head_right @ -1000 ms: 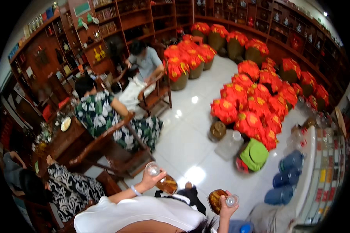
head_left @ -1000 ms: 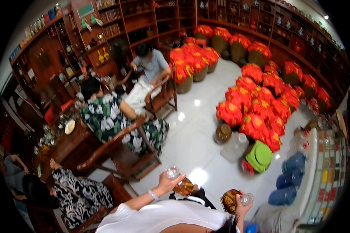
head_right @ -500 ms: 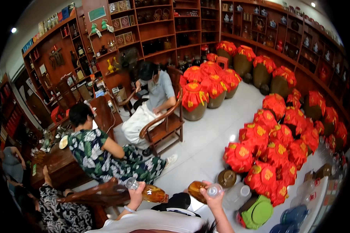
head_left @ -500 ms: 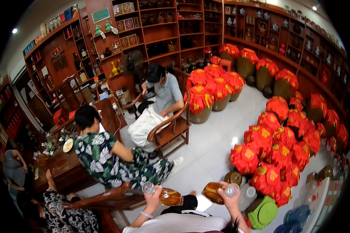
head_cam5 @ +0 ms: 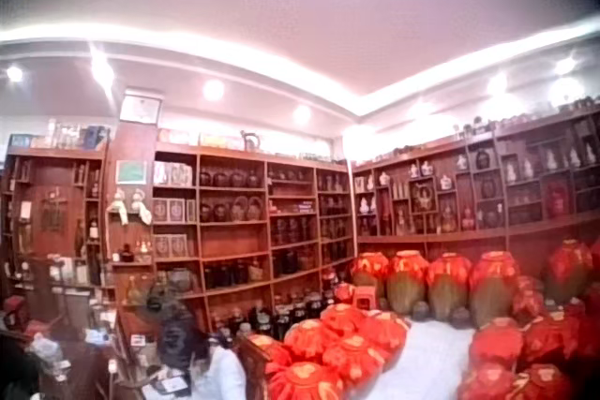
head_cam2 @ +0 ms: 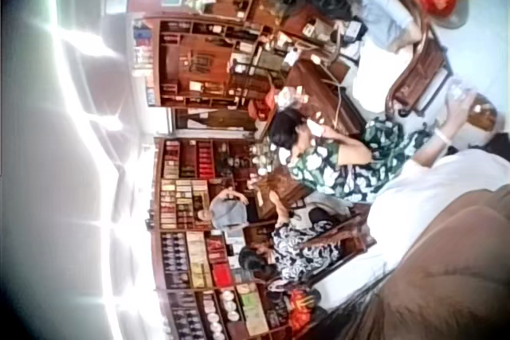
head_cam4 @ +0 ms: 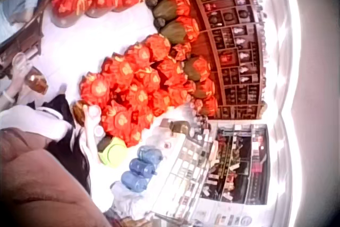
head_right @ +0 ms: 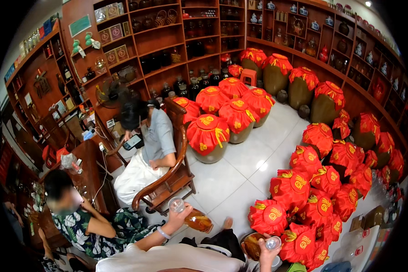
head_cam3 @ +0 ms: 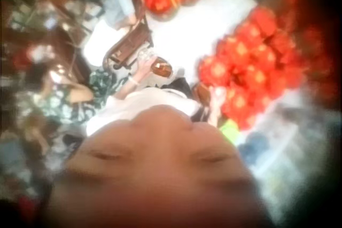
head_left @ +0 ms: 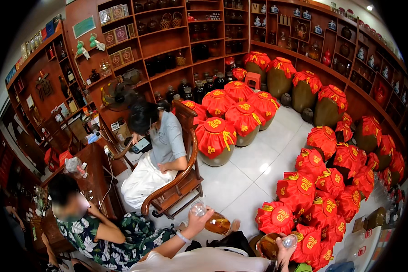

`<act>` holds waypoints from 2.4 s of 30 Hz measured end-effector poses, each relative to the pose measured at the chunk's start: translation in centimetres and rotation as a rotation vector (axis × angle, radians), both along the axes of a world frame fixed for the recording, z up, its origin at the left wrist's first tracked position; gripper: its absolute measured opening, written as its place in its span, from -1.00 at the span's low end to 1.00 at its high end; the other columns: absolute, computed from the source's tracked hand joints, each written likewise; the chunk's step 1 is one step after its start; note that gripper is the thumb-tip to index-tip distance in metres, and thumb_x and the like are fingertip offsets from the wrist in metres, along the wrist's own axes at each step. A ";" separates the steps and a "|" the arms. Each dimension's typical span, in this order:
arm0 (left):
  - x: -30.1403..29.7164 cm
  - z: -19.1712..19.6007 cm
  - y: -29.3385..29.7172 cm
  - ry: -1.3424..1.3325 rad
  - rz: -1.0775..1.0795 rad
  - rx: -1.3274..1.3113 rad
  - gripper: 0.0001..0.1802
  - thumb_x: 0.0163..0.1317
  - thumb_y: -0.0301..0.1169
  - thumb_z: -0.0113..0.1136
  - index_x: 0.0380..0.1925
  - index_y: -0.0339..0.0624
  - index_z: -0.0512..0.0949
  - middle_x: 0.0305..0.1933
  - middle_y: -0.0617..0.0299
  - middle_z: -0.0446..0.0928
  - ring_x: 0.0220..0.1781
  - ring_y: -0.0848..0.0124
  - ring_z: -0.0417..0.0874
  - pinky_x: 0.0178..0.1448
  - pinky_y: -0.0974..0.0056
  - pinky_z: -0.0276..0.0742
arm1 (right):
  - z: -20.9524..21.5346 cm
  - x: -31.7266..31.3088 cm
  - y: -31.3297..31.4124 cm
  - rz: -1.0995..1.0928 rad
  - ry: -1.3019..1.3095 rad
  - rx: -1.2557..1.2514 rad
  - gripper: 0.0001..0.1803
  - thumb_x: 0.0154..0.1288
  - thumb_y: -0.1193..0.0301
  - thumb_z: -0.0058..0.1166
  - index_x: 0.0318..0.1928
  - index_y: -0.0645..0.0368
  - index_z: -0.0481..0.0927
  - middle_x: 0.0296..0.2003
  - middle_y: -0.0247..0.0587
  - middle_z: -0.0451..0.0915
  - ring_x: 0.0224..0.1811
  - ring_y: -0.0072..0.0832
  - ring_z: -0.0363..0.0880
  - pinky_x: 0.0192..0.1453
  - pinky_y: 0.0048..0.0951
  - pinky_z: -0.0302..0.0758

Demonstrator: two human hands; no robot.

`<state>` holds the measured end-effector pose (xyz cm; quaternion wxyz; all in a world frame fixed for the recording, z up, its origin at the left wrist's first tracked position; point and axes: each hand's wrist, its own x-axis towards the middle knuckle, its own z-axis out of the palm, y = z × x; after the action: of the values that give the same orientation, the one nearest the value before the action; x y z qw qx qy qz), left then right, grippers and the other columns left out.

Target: The person operates an air conditioner remote control, picks up decorative glass liquor bottles from a table, and places them onto a shelf.

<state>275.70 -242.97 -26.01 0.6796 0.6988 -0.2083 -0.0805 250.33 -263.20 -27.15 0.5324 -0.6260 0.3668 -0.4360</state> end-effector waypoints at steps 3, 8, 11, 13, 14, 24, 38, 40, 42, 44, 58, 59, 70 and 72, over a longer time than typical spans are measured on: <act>4.4 -0.1 -6.2 0.121 -0.038 -0.079 -0.85 0.02 -0.41 0.20 -0.60 -0.25 0.50 -0.60 0.34 0.47 -0.55 0.56 0.43 -0.45 0.42 0.35 | -1.5 4.0 -6.1 0.011 0.073 0.013 -0.74 -0.17 0.60 0.22 -0.49 0.21 0.36 -0.56 -0.36 0.38 -0.46 -0.56 0.43 -0.34 -0.53 0.40; 12.7 -0.4 -15.9 0.024 0.129 -0.060 -0.86 0.00 -0.45 0.20 -0.60 -0.24 0.46 -0.56 0.34 0.47 -0.52 0.59 0.42 -0.42 0.42 0.35 | -2.6 15.0 -18.4 0.074 0.008 0.114 -0.72 -0.17 0.57 0.25 -0.50 0.21 0.36 -0.53 -0.33 0.44 -0.47 -0.59 0.42 -0.34 -0.57 0.38; 17.5 0.9 -20.4 0.016 0.162 -0.062 -0.86 -0.01 -0.46 0.21 -0.60 -0.23 0.45 -0.58 0.37 0.44 -0.54 0.60 0.40 -0.44 0.43 0.33 | -0.4 22.7 -24.7 0.172 0.018 0.130 -0.74 -0.15 0.53 0.26 -0.43 0.26 0.43 -0.51 -0.34 0.46 -0.48 -0.65 0.41 -0.39 -0.61 0.39; 20.2 1.3 -23.6 0.076 0.190 -0.079 -0.87 -0.01 -0.48 0.20 -0.60 -0.21 0.43 -0.60 0.39 0.39 -0.54 0.59 0.38 -0.44 0.43 0.31 | 1.7 27.5 -28.1 0.237 0.087 -0.028 -0.78 -0.14 0.53 0.26 -0.43 0.26 0.49 -0.49 -0.38 0.50 -0.48 -0.72 0.39 -0.39 -0.64 0.39; 21.9 0.8 -24.9 -0.020 0.251 -0.054 -0.86 0.00 -0.48 0.18 -0.60 -0.21 0.41 -0.58 0.37 0.39 -0.53 0.57 0.38 -0.43 0.41 0.31 | 1.2 29.8 -30.1 0.293 -0.010 -0.001 -0.79 -0.15 0.53 0.26 -0.47 0.24 0.48 -0.48 -0.36 0.51 -0.47 -0.73 0.38 -0.38 -0.64 0.38; 41.7 -1.1 -46.8 0.071 0.242 -0.028 -0.86 0.03 -0.45 0.18 -0.53 -0.22 0.41 -0.55 0.39 0.36 -0.50 0.59 0.34 -0.41 0.43 0.27 | 1.2 46.0 -49.2 0.208 -0.075 0.211 -0.86 -0.11 0.65 0.15 -0.52 0.28 0.44 -0.29 -0.02 0.55 -0.24 -0.45 0.51 -0.15 -0.44 0.43; 60.1 -0.8 -92.0 -0.010 -0.521 -0.038 -0.92 -0.01 -0.54 0.14 -0.48 -0.24 0.45 -0.50 0.34 0.40 -0.43 0.55 0.41 -0.34 0.44 0.31 | -0.9 53.3 -81.5 -0.340 -0.043 0.159 -0.81 -0.06 0.63 0.13 -0.45 0.27 0.37 -0.28 -0.07 0.51 -0.42 -0.54 0.47 -0.34 -0.56 0.47; 62.9 -1.5 -97.1 -0.217 -0.617 0.038 -0.91 -0.02 -0.52 0.15 -0.48 -0.24 0.46 -0.50 0.33 0.41 -0.40 0.52 0.43 -0.31 0.41 0.32 | -2.0 55.6 -87.1 -0.341 -0.046 0.190 -0.77 -0.08 0.63 0.15 -0.41 0.26 0.35 -0.29 -0.10 0.52 -0.44 -0.56 0.46 -0.36 -0.54 0.47; 65.7 -1.4 -101.7 -0.141 -0.599 0.062 -0.89 -0.10 -0.51 0.17 -0.51 -0.24 0.48 -0.48 0.25 0.46 -0.36 0.39 0.46 -0.21 0.35 0.35 | -2.0 58.8 -93.6 -0.260 -0.029 0.115 -0.74 -0.09 0.63 0.16 -0.39 0.25 0.34 -0.29 -0.09 0.51 -0.38 -0.54 0.47 -0.31 -0.51 0.47; 67.6 0.6 -105.6 -0.142 -0.538 0.039 -0.89 -0.12 -0.52 0.16 -0.50 -0.26 0.50 -0.45 0.23 0.47 -0.34 0.37 0.47 -0.17 0.34 0.36 | -2.5 62.1 -99.7 -0.211 -0.095 0.164 -0.75 -0.10 0.63 0.17 -0.43 0.25 0.35 -0.29 -0.06 0.52 -0.24 -0.47 0.47 -0.17 -0.50 0.42; 88.5 -2.6 -132.9 -0.122 -0.226 0.068 -0.87 -0.10 -0.53 0.19 -0.48 -0.29 0.51 -0.43 0.22 0.47 -0.37 0.40 0.48 -0.24 0.34 0.37 | 3.5 89.6 -134.2 0.197 -0.130 0.113 -0.81 -0.07 0.66 0.12 -0.44 0.24 0.39 -0.20 0.07 0.51 -0.08 -0.36 0.46 0.00 -0.38 0.37; 89.7 -2.0 -135.1 -0.226 -0.225 0.114 -0.88 -0.11 -0.51 0.21 -0.51 -0.27 0.52 -0.46 0.20 0.49 -0.39 0.37 0.48 -0.25 0.32 0.38 | 3.7 90.9 -136.2 0.187 -0.111 0.095 -0.82 -0.07 0.66 0.12 -0.45 0.24 0.39 -0.20 0.08 0.51 -0.08 -0.36 0.46 0.01 -0.38 0.37; 102.5 -3.0 -157.3 -0.261 -0.069 0.007 -0.82 -0.19 -0.47 0.30 -0.51 -0.23 0.53 -0.51 0.21 0.48 -0.43 0.35 0.49 -0.27 0.34 0.42 | -1.2 102.0 -158.4 0.097 0.088 0.113 -0.79 0.00 0.53 0.14 -0.41 0.31 0.37 -0.18 0.11 0.47 -0.16 -0.37 0.46 -0.13 -0.44 0.45; 105.3 -2.8 -159.0 -0.298 0.025 0.085 -0.82 -0.22 -0.47 0.29 -0.54 -0.22 0.53 -0.51 0.21 0.49 -0.42 0.37 0.50 -0.27 0.34 0.43 | -3.0 105.8 -163.5 0.192 0.124 0.088 -0.78 0.00 0.52 0.16 -0.41 0.30 0.36 -0.18 0.11 0.47 -0.16 -0.38 0.45 -0.14 -0.44 0.45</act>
<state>380.96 -401.93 -28.77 0.6120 0.7336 -0.2945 0.0238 356.13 -426.73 -30.12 0.5749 -0.6601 0.3562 -0.3269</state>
